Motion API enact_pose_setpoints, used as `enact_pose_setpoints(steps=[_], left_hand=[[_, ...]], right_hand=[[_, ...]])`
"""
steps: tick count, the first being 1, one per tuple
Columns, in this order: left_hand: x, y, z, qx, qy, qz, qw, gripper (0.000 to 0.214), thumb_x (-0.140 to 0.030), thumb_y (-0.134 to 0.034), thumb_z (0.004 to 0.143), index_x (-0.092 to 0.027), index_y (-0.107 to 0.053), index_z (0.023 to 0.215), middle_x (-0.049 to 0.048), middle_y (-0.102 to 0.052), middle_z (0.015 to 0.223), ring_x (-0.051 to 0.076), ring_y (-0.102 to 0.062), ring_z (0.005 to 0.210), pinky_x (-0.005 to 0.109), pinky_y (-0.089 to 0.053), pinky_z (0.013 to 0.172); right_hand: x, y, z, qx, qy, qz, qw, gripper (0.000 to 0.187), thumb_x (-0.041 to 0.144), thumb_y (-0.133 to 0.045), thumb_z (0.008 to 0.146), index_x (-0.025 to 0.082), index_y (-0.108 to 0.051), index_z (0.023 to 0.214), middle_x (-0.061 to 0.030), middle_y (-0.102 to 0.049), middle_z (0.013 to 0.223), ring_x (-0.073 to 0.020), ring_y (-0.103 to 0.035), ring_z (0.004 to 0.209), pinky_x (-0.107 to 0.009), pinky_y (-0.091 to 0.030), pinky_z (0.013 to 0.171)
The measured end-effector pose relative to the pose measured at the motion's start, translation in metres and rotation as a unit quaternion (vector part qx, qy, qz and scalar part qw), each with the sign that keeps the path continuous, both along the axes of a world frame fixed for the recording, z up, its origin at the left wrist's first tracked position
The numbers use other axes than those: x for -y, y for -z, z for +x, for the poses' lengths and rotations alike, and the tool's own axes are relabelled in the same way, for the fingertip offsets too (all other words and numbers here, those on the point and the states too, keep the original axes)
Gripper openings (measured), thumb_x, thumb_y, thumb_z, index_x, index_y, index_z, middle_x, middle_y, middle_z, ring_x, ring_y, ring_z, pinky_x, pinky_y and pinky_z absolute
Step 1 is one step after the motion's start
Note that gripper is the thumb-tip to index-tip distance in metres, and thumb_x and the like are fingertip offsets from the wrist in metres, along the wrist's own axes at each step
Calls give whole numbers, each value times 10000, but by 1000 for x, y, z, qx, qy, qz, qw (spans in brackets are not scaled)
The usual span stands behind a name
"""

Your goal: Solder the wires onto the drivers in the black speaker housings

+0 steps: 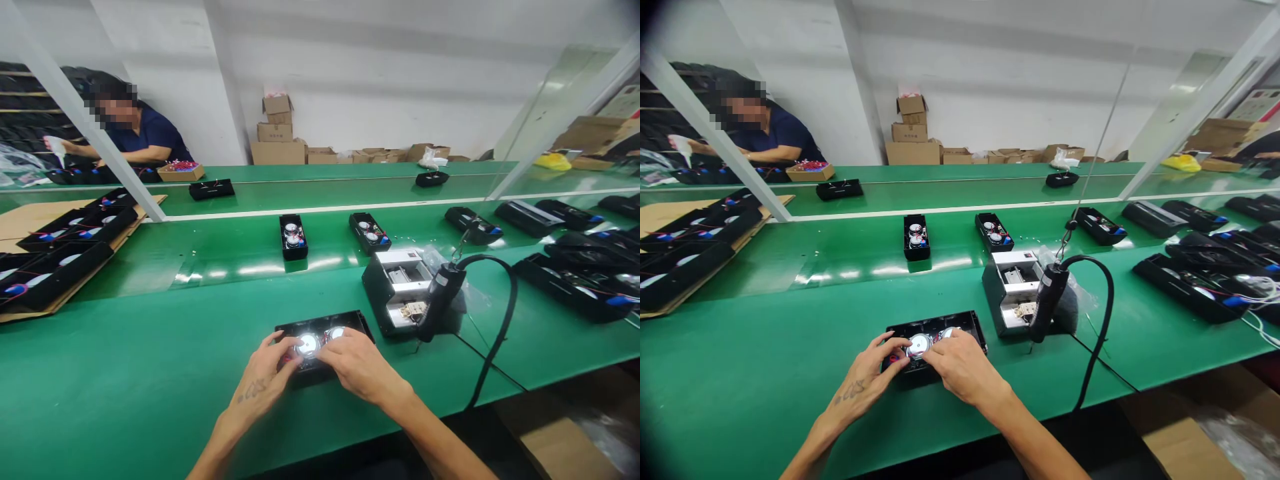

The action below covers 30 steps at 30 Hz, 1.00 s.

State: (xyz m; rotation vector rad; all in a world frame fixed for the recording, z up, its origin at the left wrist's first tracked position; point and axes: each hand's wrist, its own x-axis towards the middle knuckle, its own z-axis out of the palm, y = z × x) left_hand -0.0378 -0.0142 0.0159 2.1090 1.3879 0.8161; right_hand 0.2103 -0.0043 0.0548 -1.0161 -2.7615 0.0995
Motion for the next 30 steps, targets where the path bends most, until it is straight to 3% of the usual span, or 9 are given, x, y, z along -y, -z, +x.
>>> enact_pose_setpoints(steps=[4, 7, 11, 15, 20, 23, 25, 28, 30], left_hand=[[3, 8, 12, 45, -51, 26, 997, 270, -366, -492, 1069, -292, -742, 1140, -17, -766, 816, 213, -739, 1001, 539, -463, 1206], [4, 8, 8, 7, 21, 52, 998, 221, -396, -642, 998, -297, -736, 1172, 3, -782, 977, 204, -726, 972, 549, -445, 1198], [6, 7, 4, -85, 97, 102, 986, 419, -306, -820, 835, -292, -701, 1237, 28, -773, 989, 246, -689, 972, 547, -488, 1095], [11, 11, 10, -133, 106, 151, 974, 429, -116, -691, 857, -277, -669, 1255, 35, -768, 950, 247, -675, 936, 516, -482, 1043], [18, 23, 15, -104, 92, 177, 974, 539, -55, -599, 848, -276, -619, 1339, 4, -773, 897, 202, -699, 836, 485, -459, 1056], [8, 20, 14, -64, 76, 115, 988, 477, -98, -650, 822, -282, -673, 1262, -19, -785, 872, 173, -709, 773, 490, -434, 1098], [-14, 8, 12, -40, 70, 22, 997, 446, -185, -743, 774, -283, -711, 1208, -24, -793, 876, 184, -717, 807, 470, -457, 1080], [-61, -16, 6, 1, 85, -156, 984, 522, -311, -868, 637, -255, -753, 1143, -16, -786, 883, 201, -708, 846, 355, -537, 883], [-92, -30, 2, 33, 99, -238, 966, 558, -321, -904, 569, -225, -766, 1101, -3, -776, 904, 207, -703, 872, 316, -534, 814]], right_hand=[[1, -1, -8, 48, -3, -23, 999, 278, 3, -500, 929, 198, -698, 946, -32, -746, 823, -179, -595, 691, -344, -322, 662], [-1, -4, -8, 76, -19, -47, 996, 277, 12, -532, 894, 201, -701, 1007, -41, -748, 868, -187, -590, 710, -340, -321, 660], [-3, -4, -6, 81, -35, -61, 994, 260, 45, -534, 884, 199, -677, 1039, -58, -740, 923, -185, -549, 686, -347, -307, 664], [0, -6, -7, 52, -23, -103, 993, 199, 100, -541, 886, 186, -659, 1021, -72, -723, 935, -192, -550, 705, -350, -332, 690], [18, 2, -7, 34, -29, -113, 993, 196, 64, -541, 883, 189, -648, 989, -62, -737, 961, -193, -601, 797, -373, -383, 869], [25, 7, -15, 62, 13, -91, 994, 292, 19, -552, 831, 165, -646, 1066, -91, -736, 987, -219, -634, 842, -395, -387, 894], [16, 1, -22, 66, 54, -89, 992, 324, 42, -567, 839, 147, -647, 1135, -124, -734, 1021, -256, -658, 918, -391, -400, 867], [-21, -23, -32, 61, 92, -126, 986, 349, 126, -629, 849, 149, -676, 1195, -133, -756, 989, -278, -682, 921, -360, -414, 796], [-52, -41, -37, 46, 98, -196, 975, 357, 188, -721, 804, 182, -726, 1161, -87, -771, 922, -252, -688, 855, -314, -408, 719]])
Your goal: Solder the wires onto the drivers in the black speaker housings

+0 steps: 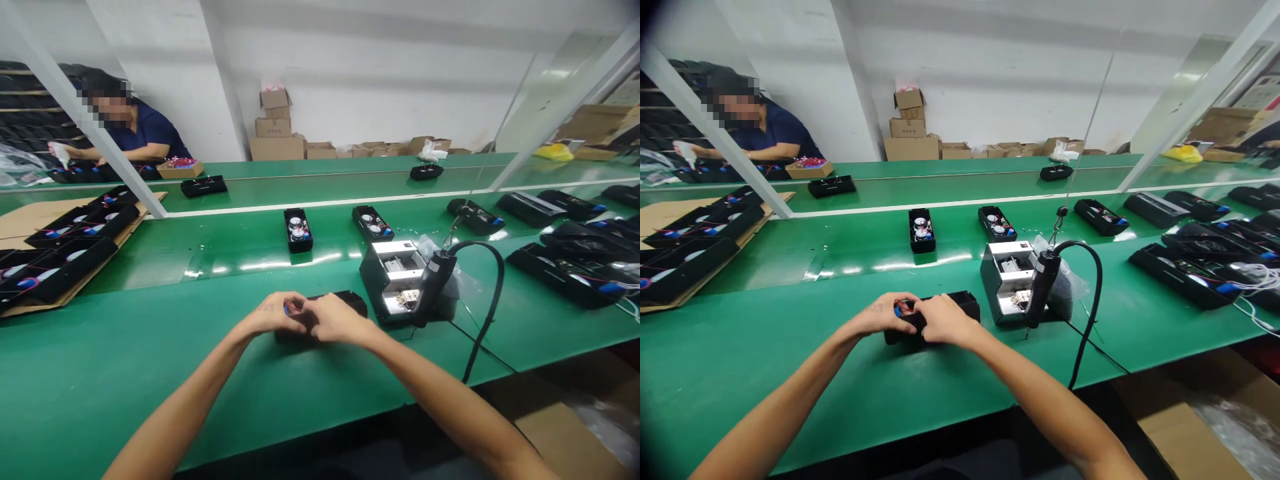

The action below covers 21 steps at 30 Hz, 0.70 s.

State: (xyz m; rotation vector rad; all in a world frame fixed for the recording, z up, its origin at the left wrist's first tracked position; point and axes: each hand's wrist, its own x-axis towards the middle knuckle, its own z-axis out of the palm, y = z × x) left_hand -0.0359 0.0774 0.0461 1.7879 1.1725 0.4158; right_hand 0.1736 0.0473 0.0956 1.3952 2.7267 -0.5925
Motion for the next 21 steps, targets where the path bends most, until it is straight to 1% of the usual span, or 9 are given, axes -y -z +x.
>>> enact_pose_setpoints(steps=[2, 4, 5, 7, 10, 16, 19, 21], left_hand=[[-20, -9, -3, 18, 7, -48, 999, 561, -317, -918, 538, -212, -773, 1070, 5, -770, 914, 213, -700, 898, 310, -526, 811], [-28, -13, -5, 22, 12, -68, 997, 546, -323, -920, 533, -210, -781, 1049, 5, -766, 902, 216, -697, 900, 309, -519, 811], [-28, -14, -5, 21, 14, -72, 997, 537, -326, -921, 532, -210, -784, 1039, 3, -763, 891, 214, -695, 890, 307, -515, 806], [-26, -14, -4, 18, 15, -77, 997, 523, -328, -924, 530, -208, -788, 1020, -1, -759, 870, 210, -690, 870, 303, -508, 797], [-22, -13, -3, 20, 19, -82, 996, 506, -324, -927, 531, -207, -790, 1004, -2, -758, 866, 205, -685, 859, 297, -500, 787], [-22, -11, -3, 27, 11, -87, 996, 532, -340, -937, 512, -206, -780, 1002, 1, -744, 854, 206, -679, 857, 298, -497, 774], [-21, -10, -2, 33, 5, -96, 995, 580, -320, -940, 498, -211, -765, 1041, -2, -742, 855, 203, -673, 860, 295, -496, 769], [-21, -9, -1, 34, 4, -100, 994, 575, -307, -933, 507, -214, -762, 1048, -4, -740, 854, 198, -666, 858, 290, -486, 760]], right_hand=[[-26, -12, -2, -27, 19, -74, 997, 337, 233, -819, 723, 205, -777, 1055, -28, -756, 835, -214, -673, 793, -273, -381, 637], [-41, -16, -2, -52, 37, -119, 991, 311, 249, -884, 646, 203, -800, 941, 16, -713, 756, -181, -639, 749, -249, -357, 588], [-45, -14, -2, -63, 42, -128, 989, 301, 246, -899, 622, 199, -803, 903, 30, -689, 728, -167, -621, 733, -243, -350, 578], [-47, -9, 0, -82, 48, -130, 987, 293, 243, -909, 601, 195, -805, 870, 49, -654, 696, -148, -589, 706, -238, -343, 572], [-44, -2, 2, -95, 57, -126, 986, 303, 254, -911, 590, 201, -809, 871, 58, -639, 681, -137, -563, 679, -239, -332, 572], [-44, -6, 0, -82, 54, -156, 983, 290, 247, -889, 591, 204, -820, 869, 46, -642, 671, -144, -563, 671, -238, -335, 551], [-46, -6, -3, -66, 70, -170, 981, 288, 254, -893, 577, 213, -832, 856, 32, -660, 672, -161, -589, 685, -241, -364, 553], [-48, -4, -5, -57, 80, -179, 979, 302, 247, -901, 564, 227, -840, 860, 32, -672, 673, -167, -604, 694, -242, -378, 562]])
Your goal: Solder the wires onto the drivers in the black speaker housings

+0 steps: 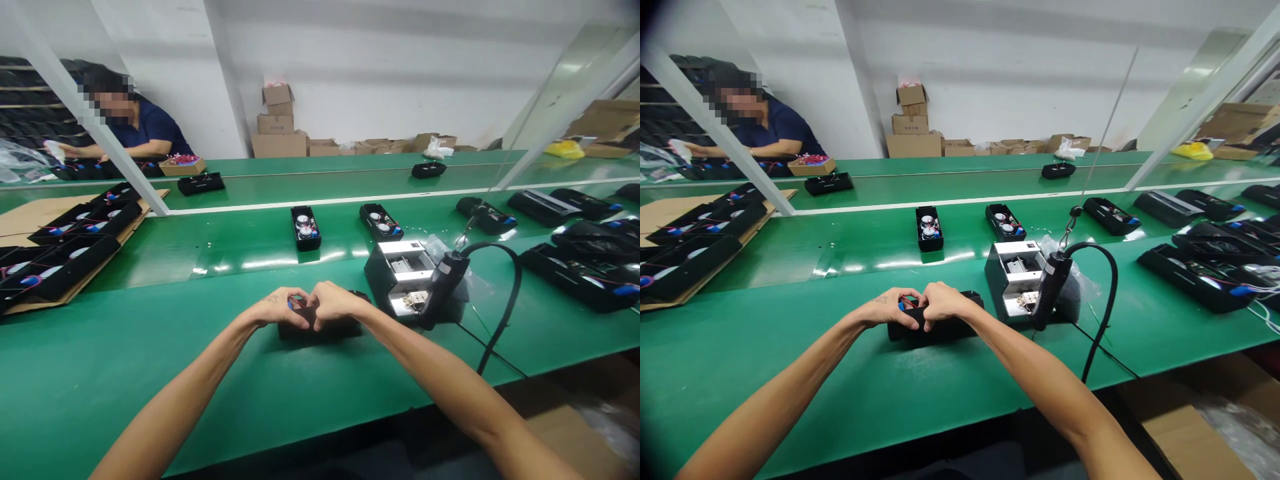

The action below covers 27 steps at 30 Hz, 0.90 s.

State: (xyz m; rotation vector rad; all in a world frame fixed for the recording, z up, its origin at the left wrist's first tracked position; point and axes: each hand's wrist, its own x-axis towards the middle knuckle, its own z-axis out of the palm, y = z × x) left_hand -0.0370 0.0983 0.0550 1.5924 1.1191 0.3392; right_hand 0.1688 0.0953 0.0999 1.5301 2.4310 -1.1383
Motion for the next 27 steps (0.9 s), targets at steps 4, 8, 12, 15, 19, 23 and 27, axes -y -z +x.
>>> enact_pose_setpoints(steps=[4, 8, 12, 15, 19, 23, 27], left_hand=[[-1, 1, 1, -2, 5, 3, 1000, 521, -317, -928, 511, -211, -770, 997, -7, -732, 848, 196, -660, 870, 285, -471, 758], [-2, 1, 0, -6, 5, 10, 1000, 512, -329, -930, 511, -210, -774, 983, -6, -740, 864, 195, -665, 865, 288, -477, 763], [18, 3, 2, -36, 11, 63, 997, 477, -323, -910, 548, -221, -778, 995, -6, -764, 907, 197, -683, 867, 280, -491, 761], [53, 13, 7, -98, 21, 166, 981, 305, -285, -853, 642, -242, -781, 936, -22, -764, 824, 188, -672, 799, 300, -495, 782], [102, 36, 12, -132, 48, 369, 919, 226, -133, -687, 812, -278, -778, 960, -30, -739, 750, 166, -621, 712, 382, -476, 879], [121, 51, 11, -113, 49, 485, 866, 312, -98, -635, 881, -295, -768, 1084, -7, -750, 808, 178, -632, 728, 375, -495, 818], [121, 56, 10, -119, 43, 517, 847, 263, -108, -641, 882, -264, -769, 1051, 4, -748, 820, 186, -636, 741, 387, -515, 822]], right_hand=[[-4, 2, -3, 11, 0, -11, 1000, 296, 229, -904, 570, 243, -840, 858, 43, -652, 639, -171, -617, 698, -240, -378, 561], [2, -4, -3, 34, 4, -4, 999, 291, 263, -917, 580, 242, -825, 856, 27, -684, 680, -184, -652, 726, -244, -388, 571], [29, 5, 2, 41, -21, 76, 996, 251, 281, -851, 649, 247, -790, 890, -1, -716, 735, -205, -672, 736, -269, -388, 605], [65, 34, 9, 30, -54, 200, 978, 351, 215, -729, 748, 233, -738, 1099, -45, -749, 832, -234, -680, 795, -325, -433, 740], [115, 71, 22, -22, -77, 307, 948, 375, 82, -611, 808, 144, -657, 1175, -112, -744, 892, -261, -672, 827, -405, -481, 802], [137, 70, 61, -244, 74, 443, 860, 329, 116, -634, 904, 241, -648, 1209, -77, -747, 1005, -259, -691, 939, -450, -549, 847], [114, 41, 125, -208, 455, 542, 676, 558, 343, -757, 891, 221, -570, 1402, -142, -638, 1228, -309, -638, 1095, -534, -544, 955]])
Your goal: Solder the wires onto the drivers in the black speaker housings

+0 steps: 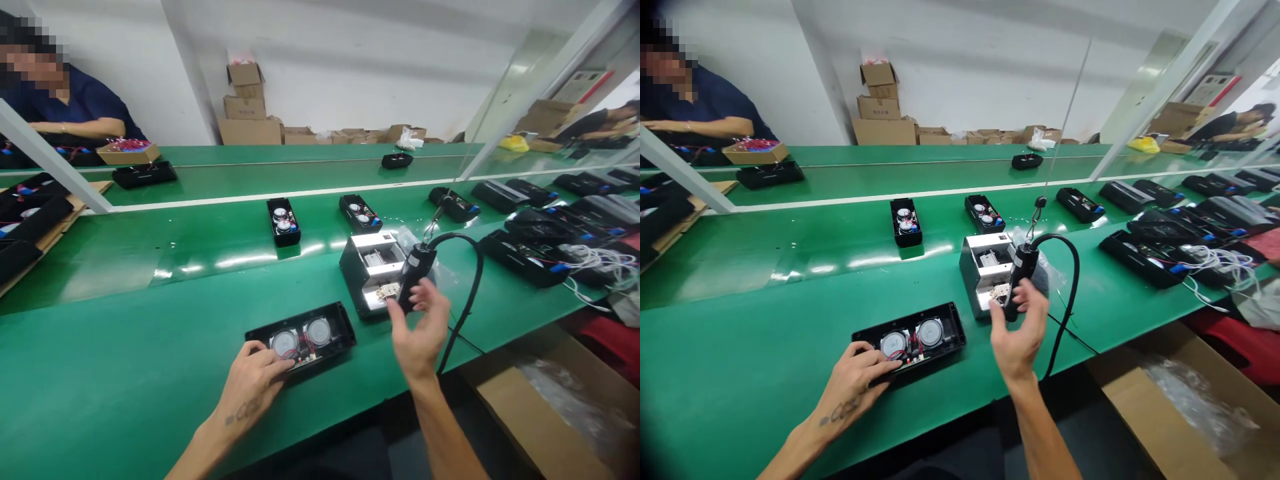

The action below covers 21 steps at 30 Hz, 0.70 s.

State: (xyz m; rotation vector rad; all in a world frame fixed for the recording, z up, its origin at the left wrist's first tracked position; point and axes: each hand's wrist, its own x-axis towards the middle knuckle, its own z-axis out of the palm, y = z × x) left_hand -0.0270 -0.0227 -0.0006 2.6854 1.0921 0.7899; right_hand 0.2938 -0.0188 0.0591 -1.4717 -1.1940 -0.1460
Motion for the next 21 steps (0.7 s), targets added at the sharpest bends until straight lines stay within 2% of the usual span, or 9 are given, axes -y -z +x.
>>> enact_pose_setpoints(steps=[1, 3, 6, 9, 12, 14, 16, 18, 21], left_hand=[[0, 1, 0, 1, -2, 7, 1000, 256, -113, -634, 891, -263, -770, 1048, 4, -743, 813, 187, -636, 740, 385, -515, 817], [-1, 3, 0, 4, -6, 24, 1000, 237, -132, -623, 915, -267, -773, 1039, 0, -736, 799, 186, -638, 735, 377, -512, 806], [-1, 4, 1, 11, -5, 46, 999, 223, -160, -596, 959, -276, -771, 1034, -10, -736, 793, 172, -643, 715, 360, -507, 807], [1, 3, 0, 20, -1, 68, 997, 237, -159, -565, 988, -276, -762, 1047, -17, -742, 803, 160, -654, 719, 349, -502, 835], [4, 4, 0, 23, -1, 80, 997, 245, -149, -556, 994, -278, -752, 1063, -28, -743, 818, 149, -660, 735, 340, -496, 855], [4, 7, 3, 23, -4, 86, 996, 246, -153, -561, 995, -285, -751, 1077, -33, -746, 835, 144, -661, 737, 339, -495, 869], [2, 10, 10, 24, -13, 93, 995, 244, -165, -564, 998, -293, -756, 1075, -35, -749, 836, 146, -664, 738, 343, -493, 881], [-3, 12, 17, 26, -26, 95, 995, 236, -180, -567, 1001, -296, -762, 1063, -35, -749, 826, 152, -661, 738, 350, -493, 887], [-14, 13, 25, 29, -32, 88, 995, 207, -209, -590, 993, -292, -773, 1041, -34, -747, 815, 154, -651, 734, 350, -500, 874]], right_hand=[[-10, -6, 15, -15, 37, -34, 999, 655, 420, -771, 870, 194, -539, 1439, -175, -597, 1312, -333, -618, 1155, -563, -526, 999], [-28, -13, 37, -36, 38, -113, 992, 647, 519, -766, 840, 160, -589, 1350, -206, -588, 1353, -365, -603, 1211, -596, -498, 1049], [-39, -6, 51, -116, -31, -141, 983, 493, 531, -803, 796, 186, -617, 1097, -124, -725, 1063, -301, -694, 1006, -520, -561, 951], [-33, 8, 50, -210, -115, -89, 967, 439, 472, -822, 798, 202, -581, 1046, 23, -682, 714, -187, -652, 644, -378, -571, 709], [-22, 8, 48, -251, -175, -64, 950, 320, 369, -802, 826, 195, -619, 1021, 83, -591, 579, -128, -555, 501, -309, -504, 592], [-20, -6, 48, -283, -196, 3, 939, 257, 329, -796, 825, 208, -618, 967, 97, -553, 554, -107, -517, 455, -276, -455, 521], [-21, -25, 47, -305, -200, 104, 925, 244, 315, -791, 824, 221, -600, 943, 108, -521, 547, -90, -474, 411, -252, -399, 455], [-27, -44, 44, -296, -198, 173, 918, 257, 297, -793, 823, 232, -594, 972, 116, -515, 549, -85, -466, 400, -246, -399, 443], [-39, -56, 39, -259, -192, 164, 932, 247, 293, -793, 831, 231, -585, 947, 117, -522, 521, -92, -482, 394, -256, -424, 451]])
